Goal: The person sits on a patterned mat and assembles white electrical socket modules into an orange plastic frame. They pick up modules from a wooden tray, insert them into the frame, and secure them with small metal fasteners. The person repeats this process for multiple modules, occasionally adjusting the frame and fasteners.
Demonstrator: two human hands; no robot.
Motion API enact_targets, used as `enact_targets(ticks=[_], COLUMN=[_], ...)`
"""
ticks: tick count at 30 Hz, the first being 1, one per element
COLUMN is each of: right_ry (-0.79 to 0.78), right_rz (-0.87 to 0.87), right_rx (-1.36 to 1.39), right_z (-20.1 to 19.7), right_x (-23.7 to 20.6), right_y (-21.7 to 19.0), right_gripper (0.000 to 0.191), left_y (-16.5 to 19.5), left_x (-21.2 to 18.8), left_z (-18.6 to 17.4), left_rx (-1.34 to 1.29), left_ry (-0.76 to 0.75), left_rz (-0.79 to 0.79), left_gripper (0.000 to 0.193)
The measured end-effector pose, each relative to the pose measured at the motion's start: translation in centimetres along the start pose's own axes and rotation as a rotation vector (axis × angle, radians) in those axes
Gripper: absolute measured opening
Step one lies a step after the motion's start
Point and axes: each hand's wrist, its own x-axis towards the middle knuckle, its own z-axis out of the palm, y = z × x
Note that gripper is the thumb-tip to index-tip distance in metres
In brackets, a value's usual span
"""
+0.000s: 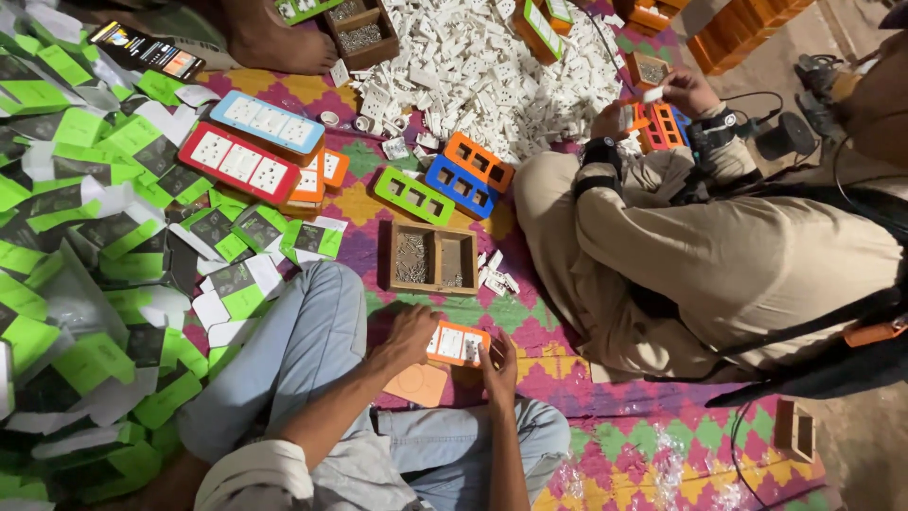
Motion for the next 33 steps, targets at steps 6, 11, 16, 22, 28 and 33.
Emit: enact_targets(ticks=[6, 11, 16, 22, 28, 33], right_ry=[0.212, 0.175, 0.085, 0.037, -0.044, -0.062], right_rz=[0.180, 0.191, 0.177, 0.188, 0.145, 0.141], right_rx=[0.384, 0.625, 0.510, 0.385, 0.389, 0.381], right_z=[-0.8, -2.0, -2.2, -1.7, -1.6, -1.4], right_x=[-0.4, -0.9, -1.3, -0.7, -0.4, -0.1], right_y=[-0.7, 0.0, 2.6, 3.8, 4.9, 5.4], right_gripper=[0.048, 0.029, 0.023, 0.020, 0.018, 0.019], left_y=[0.6, 0.2, -1.7, -8.3, -19.0, -26.5], left_x=[-1.2, -2.9, -6.3, -10.9, -11.9, -9.1], left_z=[-0.8, -0.6, -1.6, -8.8, -14.3, -17.6], left_rx=[0.048, -0.180, -0.370, -0.381, -0.277, -0.031], left_ry=[0.068, 0.387, 0.765, 1.051, 1.168, 1.125], left_rz=[0.062, 0.099, -0.078, -0.214, -0.361, -0.592], left_gripper=[0.101, 0.104, 0.072, 0.077, 0.055, 0.058])
